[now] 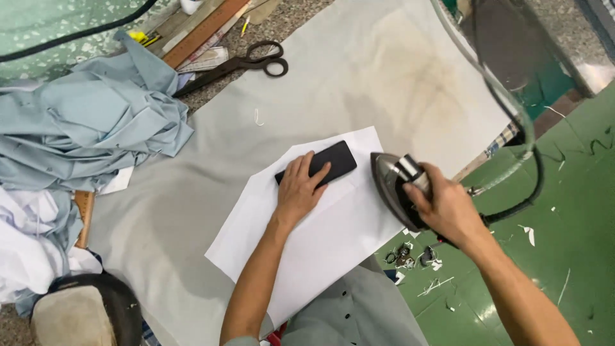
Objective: The person irons a white fabric piece on a work table using a steam iron and a black pressing block. After ironing, the person uses scissors to trim the edges of the fabric.
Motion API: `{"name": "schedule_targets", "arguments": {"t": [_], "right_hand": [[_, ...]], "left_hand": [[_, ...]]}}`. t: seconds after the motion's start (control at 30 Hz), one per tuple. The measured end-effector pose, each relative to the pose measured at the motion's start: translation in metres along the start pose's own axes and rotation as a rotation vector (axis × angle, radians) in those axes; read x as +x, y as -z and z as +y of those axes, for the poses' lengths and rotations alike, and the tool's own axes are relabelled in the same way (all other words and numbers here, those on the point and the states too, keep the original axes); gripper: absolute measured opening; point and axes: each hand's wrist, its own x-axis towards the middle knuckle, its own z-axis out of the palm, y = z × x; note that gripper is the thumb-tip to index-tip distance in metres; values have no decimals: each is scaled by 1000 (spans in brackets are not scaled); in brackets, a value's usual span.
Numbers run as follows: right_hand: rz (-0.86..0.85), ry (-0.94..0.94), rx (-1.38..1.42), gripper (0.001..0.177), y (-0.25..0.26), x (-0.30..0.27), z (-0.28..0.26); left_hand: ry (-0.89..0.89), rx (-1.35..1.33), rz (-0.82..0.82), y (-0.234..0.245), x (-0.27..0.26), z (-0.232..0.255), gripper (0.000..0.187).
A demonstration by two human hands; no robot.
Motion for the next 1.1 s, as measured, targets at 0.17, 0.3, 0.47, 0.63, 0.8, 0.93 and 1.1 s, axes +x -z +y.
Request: {"name": "schedule_targets", "arguments": {"t": [0.17, 0.3, 0.47, 0.63, 0.8, 0.93, 1.1], "right_hand": [[-61, 205, -101, 56, -55, -34, 9], [47, 527, -256, 51, -93, -34, 6], [33, 549, -268, 56, -105, -17, -7], [-92, 348, -248, 57, -84, 13, -34], [189, 298, -292, 55, -70, 53, -36], [243, 225, -323, 53, -68, 89, -24], [204, 159, -372, 49, -51, 110, -24]], "left_hand": [[85, 179, 112, 10, 11, -17, 51], [104, 162, 194, 52, -47, 1, 47], [79, 70, 87, 50, -135, 28, 48], [4, 114, 73, 32, -130, 46, 52], [19, 180, 135, -4, -88, 48, 51], [31, 173, 150, -9, -66, 51, 48], [44, 180, 162, -13, -66, 50, 47]]}}
